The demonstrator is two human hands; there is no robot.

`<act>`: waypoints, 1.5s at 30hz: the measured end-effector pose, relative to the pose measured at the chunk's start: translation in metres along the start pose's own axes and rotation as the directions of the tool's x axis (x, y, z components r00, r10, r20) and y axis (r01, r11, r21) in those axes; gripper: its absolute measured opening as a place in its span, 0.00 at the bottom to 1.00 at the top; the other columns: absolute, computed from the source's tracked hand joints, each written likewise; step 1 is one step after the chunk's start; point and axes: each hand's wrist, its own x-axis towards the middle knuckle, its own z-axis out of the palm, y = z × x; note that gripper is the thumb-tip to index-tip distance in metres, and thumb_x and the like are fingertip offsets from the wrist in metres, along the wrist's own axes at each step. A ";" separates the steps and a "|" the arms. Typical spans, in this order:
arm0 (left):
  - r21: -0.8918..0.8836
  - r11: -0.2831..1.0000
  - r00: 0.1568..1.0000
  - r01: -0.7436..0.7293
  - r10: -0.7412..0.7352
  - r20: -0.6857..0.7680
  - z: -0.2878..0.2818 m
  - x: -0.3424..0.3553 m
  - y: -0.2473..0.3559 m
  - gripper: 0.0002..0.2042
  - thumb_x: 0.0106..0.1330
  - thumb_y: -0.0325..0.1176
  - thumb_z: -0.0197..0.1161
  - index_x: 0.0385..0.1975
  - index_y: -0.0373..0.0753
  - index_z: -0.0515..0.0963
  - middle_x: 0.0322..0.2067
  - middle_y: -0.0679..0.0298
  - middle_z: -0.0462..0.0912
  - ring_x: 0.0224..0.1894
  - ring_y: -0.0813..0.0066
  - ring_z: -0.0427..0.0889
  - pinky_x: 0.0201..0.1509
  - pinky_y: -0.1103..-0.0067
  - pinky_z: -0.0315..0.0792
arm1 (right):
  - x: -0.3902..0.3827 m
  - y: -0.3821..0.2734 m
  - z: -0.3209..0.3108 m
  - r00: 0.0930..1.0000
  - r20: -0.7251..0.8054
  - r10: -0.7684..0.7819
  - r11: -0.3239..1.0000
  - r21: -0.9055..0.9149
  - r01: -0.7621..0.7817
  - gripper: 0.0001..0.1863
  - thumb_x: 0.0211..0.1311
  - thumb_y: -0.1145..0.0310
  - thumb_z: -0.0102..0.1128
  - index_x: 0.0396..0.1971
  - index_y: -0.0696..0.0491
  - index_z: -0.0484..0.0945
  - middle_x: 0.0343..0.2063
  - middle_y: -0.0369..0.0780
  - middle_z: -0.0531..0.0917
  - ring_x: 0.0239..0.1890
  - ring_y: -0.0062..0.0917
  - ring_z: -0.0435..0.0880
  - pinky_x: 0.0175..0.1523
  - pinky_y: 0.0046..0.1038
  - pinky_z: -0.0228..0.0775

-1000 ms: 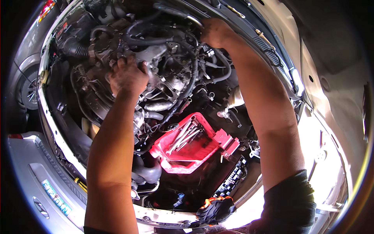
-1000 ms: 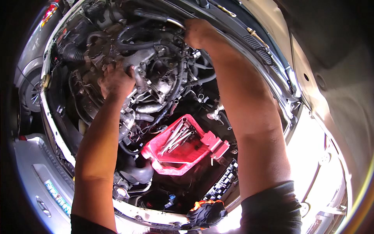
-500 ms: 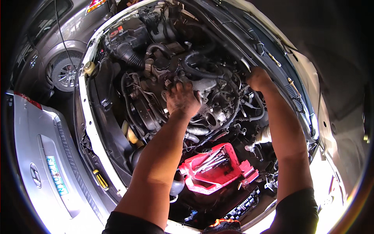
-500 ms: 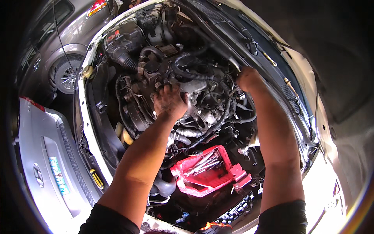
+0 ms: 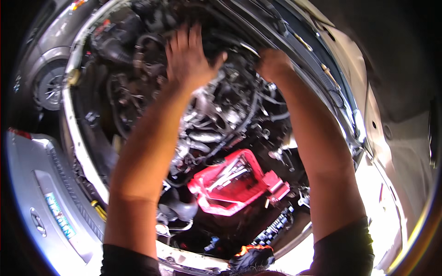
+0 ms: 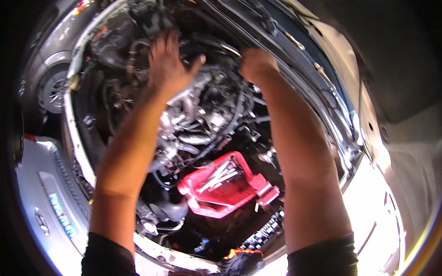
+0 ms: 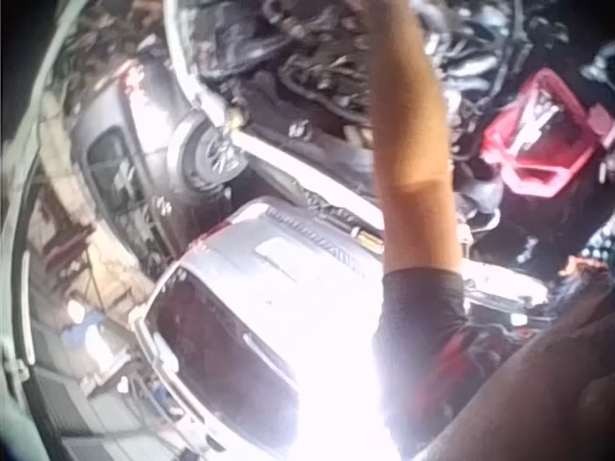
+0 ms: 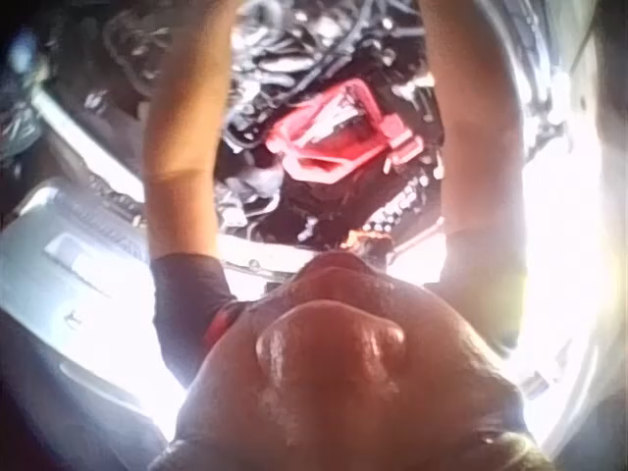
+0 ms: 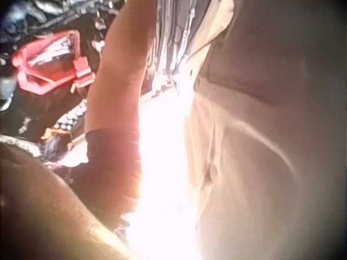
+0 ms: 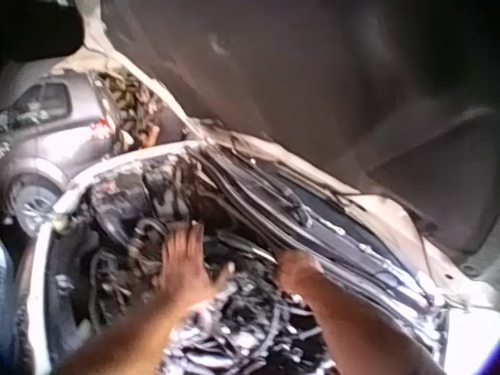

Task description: Repairing or inspecting components within the engine bay of a white vehicle.

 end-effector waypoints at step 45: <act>0.247 0.841 0.687 0.482 -0.538 0.489 -0.021 -0.051 -0.006 0.26 0.63 0.53 0.57 0.55 0.41 0.74 0.58 0.52 0.66 0.65 0.50 0.63 0.66 0.62 0.64 | -0.018 -0.003 -0.050 0.955 0.264 0.136 0.985 0.071 -0.160 0.19 0.65 0.55 0.59 0.43 0.57 0.81 0.43 0.49 0.84 0.47 0.44 0.83 0.53 0.38 0.76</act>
